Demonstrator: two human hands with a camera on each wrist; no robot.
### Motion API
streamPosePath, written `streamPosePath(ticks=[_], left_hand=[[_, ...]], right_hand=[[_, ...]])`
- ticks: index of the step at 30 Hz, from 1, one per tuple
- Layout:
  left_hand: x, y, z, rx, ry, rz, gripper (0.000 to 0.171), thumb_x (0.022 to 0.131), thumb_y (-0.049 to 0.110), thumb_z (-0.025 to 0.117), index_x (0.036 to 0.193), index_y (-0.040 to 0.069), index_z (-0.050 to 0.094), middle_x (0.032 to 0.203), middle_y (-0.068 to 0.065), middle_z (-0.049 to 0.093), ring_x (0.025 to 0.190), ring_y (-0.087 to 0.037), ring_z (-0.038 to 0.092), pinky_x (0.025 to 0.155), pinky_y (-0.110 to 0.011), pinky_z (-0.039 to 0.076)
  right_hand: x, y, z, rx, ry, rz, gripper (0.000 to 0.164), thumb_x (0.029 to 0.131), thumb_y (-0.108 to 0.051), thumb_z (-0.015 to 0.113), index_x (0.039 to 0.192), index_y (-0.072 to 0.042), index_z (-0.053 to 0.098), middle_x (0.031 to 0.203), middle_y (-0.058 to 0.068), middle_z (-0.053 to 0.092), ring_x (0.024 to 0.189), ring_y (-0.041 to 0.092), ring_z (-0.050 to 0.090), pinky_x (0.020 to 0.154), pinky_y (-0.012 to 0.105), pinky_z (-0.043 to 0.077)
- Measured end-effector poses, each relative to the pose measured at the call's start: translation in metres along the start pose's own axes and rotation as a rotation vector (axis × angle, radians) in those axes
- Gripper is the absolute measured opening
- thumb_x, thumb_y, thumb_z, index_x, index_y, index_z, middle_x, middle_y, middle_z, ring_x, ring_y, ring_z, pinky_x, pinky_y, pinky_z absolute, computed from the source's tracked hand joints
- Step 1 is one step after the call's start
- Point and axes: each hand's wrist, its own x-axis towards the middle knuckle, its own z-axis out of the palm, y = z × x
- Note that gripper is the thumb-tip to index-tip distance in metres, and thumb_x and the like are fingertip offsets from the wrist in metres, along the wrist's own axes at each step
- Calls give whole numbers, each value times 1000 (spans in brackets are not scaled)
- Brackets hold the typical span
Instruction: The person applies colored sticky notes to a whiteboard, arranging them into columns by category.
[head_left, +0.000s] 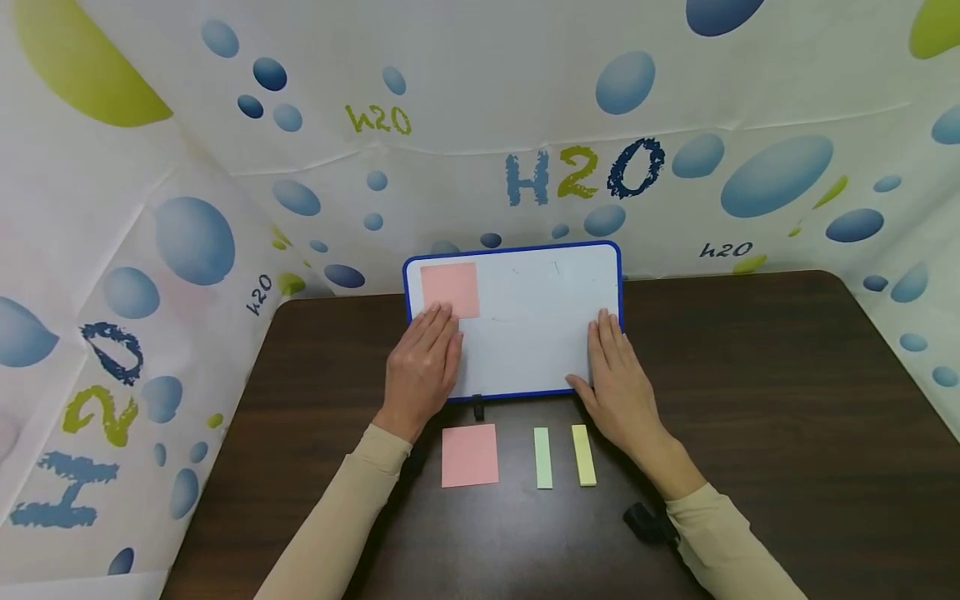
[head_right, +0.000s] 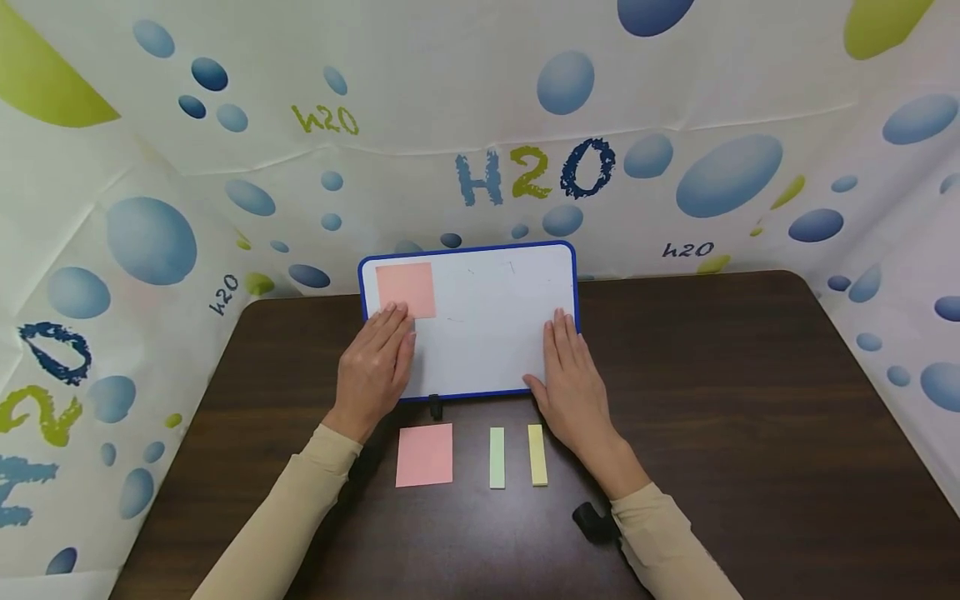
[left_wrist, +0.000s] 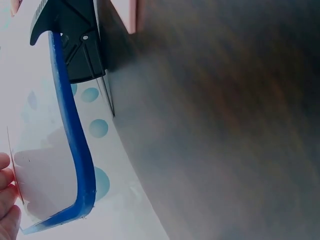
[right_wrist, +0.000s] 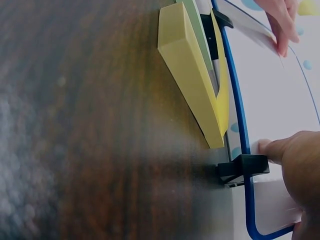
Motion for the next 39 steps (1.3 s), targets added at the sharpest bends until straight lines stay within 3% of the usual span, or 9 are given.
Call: streamPosePath(ticks=[10, 16, 21, 28, 34, 39], left_hand=[[0, -1, -4, 6, 5, 8, 35, 96, 18, 68, 125, 0, 71, 130, -16, 69, 123, -32, 67, 108, -46, 52], [2, 0, -8, 7, -24, -11, 35, 98, 21, 66, 125, 0, 71, 130, -17, 69, 124, -33, 67, 109, -47, 50], [0, 2, -12, 4, -59, -38, 36, 99, 22, 64, 127, 0, 70, 132, -16, 68, 126, -32, 65, 111, -46, 49], [-10, 6, -18, -44, -46, -10, 34, 99, 21, 64, 124, 0, 72, 131, -17, 69, 125, -31, 66, 110, -46, 50], [-17, 12, -35, -69, -45, 7, 34, 97, 21, 65, 124, 1, 73, 131, -15, 69, 123, -30, 68, 108, -46, 52], [-24, 20, -50, -80, -78, 55, 37, 103, 27, 58, 125, 2, 72, 133, -14, 68, 125, -29, 66, 106, -46, 52]], right_hand=[[1, -2, 0, 11, 23, -16, 83, 96, -29, 71, 155, 11, 29, 168, 26, 17, 157, 40, 20, 125, 57, 29], [1, -3, 0, 20, 3, -2, 84, 96, -31, 70, 156, 10, 28, 169, 25, 16, 157, 40, 19, 125, 56, 28], [2, -5, -2, 32, -51, 26, 83, 100, -38, 62, 157, 8, 24, 170, 22, 12, 159, 37, 15, 127, 54, 26], [1, -10, -8, 32, -81, 51, 82, 103, -43, 53, 159, 6, 19, 171, 19, 10, 159, 35, 12, 128, 52, 23], [-3, -21, -15, 55, -89, 33, 80, 104, -45, 50, 160, 4, 19, 172, 17, 9, 160, 33, 12, 128, 53, 23], [-8, -35, -19, 75, -90, 1, 75, 106, -42, 47, 160, 4, 21, 172, 16, 10, 160, 32, 14, 129, 51, 23]])
